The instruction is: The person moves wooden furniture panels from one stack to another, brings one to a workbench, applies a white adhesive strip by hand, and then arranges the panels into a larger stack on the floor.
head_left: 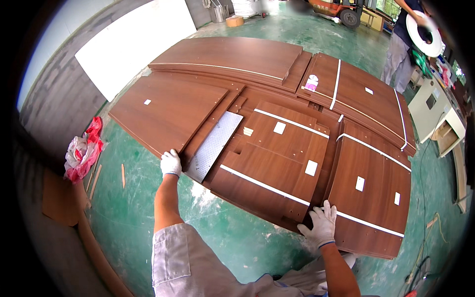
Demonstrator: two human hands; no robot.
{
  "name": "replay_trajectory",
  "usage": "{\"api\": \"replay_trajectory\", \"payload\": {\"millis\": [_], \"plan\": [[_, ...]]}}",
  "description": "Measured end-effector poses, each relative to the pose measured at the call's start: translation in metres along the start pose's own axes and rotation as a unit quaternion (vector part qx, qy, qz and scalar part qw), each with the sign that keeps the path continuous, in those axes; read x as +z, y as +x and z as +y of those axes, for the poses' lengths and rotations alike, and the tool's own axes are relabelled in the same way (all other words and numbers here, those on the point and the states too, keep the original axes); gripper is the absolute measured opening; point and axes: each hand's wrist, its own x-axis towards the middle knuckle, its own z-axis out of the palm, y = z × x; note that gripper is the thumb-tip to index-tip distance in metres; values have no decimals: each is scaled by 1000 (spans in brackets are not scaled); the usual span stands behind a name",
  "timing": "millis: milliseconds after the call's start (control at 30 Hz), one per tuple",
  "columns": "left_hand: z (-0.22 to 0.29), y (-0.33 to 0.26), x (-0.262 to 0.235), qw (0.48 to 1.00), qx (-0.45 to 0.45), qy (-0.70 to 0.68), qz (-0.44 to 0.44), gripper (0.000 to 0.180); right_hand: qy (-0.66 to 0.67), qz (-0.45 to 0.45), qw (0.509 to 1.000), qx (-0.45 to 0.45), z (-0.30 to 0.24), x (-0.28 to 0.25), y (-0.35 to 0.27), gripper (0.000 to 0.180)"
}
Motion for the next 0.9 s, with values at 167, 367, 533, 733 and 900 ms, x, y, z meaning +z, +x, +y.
{"api": "replay_trajectory", "payload": {"millis": [167, 367, 533, 733, 900], "plan": [[4, -2, 2, 999, 1, -12, 40, 29, -5, 8, 1000, -5, 4, 0, -1, 69], [7, -7, 10, 998, 3, -27, 64, 37, -15, -17, 1000, 11, 5, -3, -1, 74], [4, -6, 17, 998, -3, -19, 59, 36, -12, -22, 999, 22, 6, 2, -1, 75], [0, 10, 23, 999, -8, -19, 41, 33, -12, -21, 999, 21, 7, 1, 0, 74], [-16, 14, 35, 998, -12, 10, 55, 34, -11, -37, 999, 25, -3, -7, 2, 71]]}}
